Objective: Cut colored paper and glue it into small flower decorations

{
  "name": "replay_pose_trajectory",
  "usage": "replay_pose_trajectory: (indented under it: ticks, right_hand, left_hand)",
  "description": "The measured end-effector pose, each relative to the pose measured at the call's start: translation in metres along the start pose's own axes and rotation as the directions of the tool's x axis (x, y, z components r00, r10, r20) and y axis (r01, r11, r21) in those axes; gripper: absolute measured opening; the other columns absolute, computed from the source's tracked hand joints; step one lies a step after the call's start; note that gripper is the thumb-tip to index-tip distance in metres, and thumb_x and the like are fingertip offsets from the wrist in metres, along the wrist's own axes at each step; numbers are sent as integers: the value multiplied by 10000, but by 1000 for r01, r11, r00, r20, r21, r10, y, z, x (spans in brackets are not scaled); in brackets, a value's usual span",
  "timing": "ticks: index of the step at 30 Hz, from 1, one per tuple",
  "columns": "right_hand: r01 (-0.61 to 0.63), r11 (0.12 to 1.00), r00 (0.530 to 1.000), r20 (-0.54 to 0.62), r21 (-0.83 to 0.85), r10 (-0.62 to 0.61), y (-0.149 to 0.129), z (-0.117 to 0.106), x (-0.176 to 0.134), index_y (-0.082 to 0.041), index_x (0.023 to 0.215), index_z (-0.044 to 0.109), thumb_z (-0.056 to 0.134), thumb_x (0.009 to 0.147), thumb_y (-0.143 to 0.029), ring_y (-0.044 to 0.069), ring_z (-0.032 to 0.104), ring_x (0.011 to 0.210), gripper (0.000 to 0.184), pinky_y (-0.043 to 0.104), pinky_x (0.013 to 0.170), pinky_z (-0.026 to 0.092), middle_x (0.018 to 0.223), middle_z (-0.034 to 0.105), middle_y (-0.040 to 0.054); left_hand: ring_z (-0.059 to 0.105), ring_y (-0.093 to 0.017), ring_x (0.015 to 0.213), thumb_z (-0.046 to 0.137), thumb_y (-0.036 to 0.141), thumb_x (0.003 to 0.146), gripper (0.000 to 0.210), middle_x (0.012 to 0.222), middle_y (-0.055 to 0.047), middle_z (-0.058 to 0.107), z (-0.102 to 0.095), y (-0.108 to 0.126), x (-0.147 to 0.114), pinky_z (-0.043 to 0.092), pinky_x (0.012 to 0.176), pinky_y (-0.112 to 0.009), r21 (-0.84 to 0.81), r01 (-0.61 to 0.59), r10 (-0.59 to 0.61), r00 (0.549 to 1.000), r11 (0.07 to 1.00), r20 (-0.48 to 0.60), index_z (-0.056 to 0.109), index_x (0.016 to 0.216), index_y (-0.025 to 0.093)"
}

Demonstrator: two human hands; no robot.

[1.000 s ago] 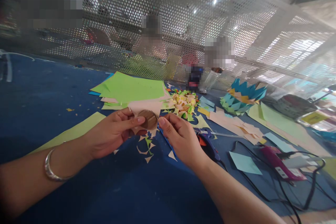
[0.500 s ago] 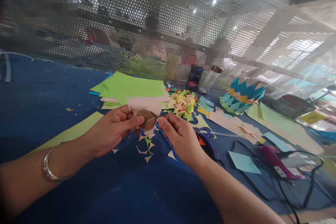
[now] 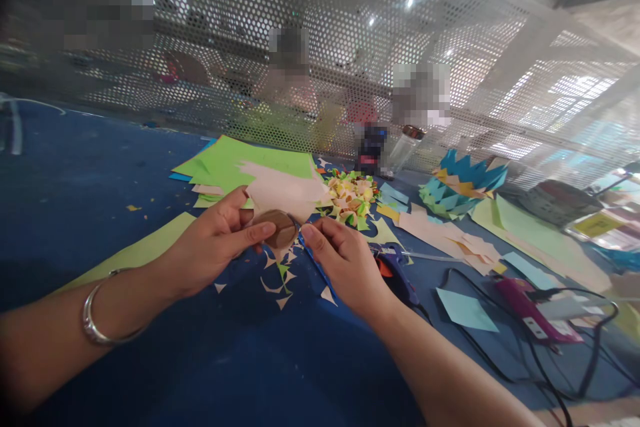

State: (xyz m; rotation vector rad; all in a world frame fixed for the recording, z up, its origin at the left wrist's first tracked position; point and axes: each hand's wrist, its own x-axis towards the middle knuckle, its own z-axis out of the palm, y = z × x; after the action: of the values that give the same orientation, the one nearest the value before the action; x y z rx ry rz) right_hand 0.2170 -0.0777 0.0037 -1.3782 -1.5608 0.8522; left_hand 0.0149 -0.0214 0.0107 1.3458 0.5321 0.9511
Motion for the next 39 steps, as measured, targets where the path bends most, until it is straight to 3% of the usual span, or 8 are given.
replay_pose_trajectory:
  ticks: [7, 14, 23, 39]
  right_hand:
    - [-2, 1000, 1000, 16, -28, 3, 2, -1, 0, -209, 765, 512, 524, 975, -608, 91, 261, 511, 451, 265, 462, 192, 619, 296, -66]
    - [-1, 1000, 1000, 12, -12, 1, 2, 0, 0, -202, 765, 509, 525, 980, -600, 83, 252, 513, 453, 254, 462, 190, 618, 298, -70]
    - [0, 1000, 1000, 13, -12, 1, 3, -1, 0, -194, 756, 518, 539, 974, -598, 74, 243, 509, 460, 244, 455, 184, 601, 288, -74]
    - [-54, 994, 998, 35, 91, 51, -1, 1, 0, -184, 751, 526, 559, 963, -593, 68, 234, 504, 462, 228, 435, 166, 591, 310, -76]
  left_hand:
    - [676, -166, 734, 680, 284, 909, 383, 856, -24, 724, -2, -3, -1, 475, 651, -257, 79, 10, -13, 999, 997, 42, 466, 1223, 232]
    - [665, -146, 739, 675, 275, 917, 475, 867, -10, 732, -2, -5, -1, 498, 692, -255, 111, -33, 30, 999, 993, 28, 388, 1293, 232]
    - [541, -106, 544, 701, 286, 894, 524, 693, 51, 649, -3, -2, -1, 397, 528, -224, 261, -30, 65, 990, 965, -127, 399, 1314, 208]
    - [580, -93, 575, 677, 229, 918, 432, 759, 23, 707, -2, -2, 1, 400, 540, -220, 153, -76, 80, 997, 985, -16, 391, 1241, 194]
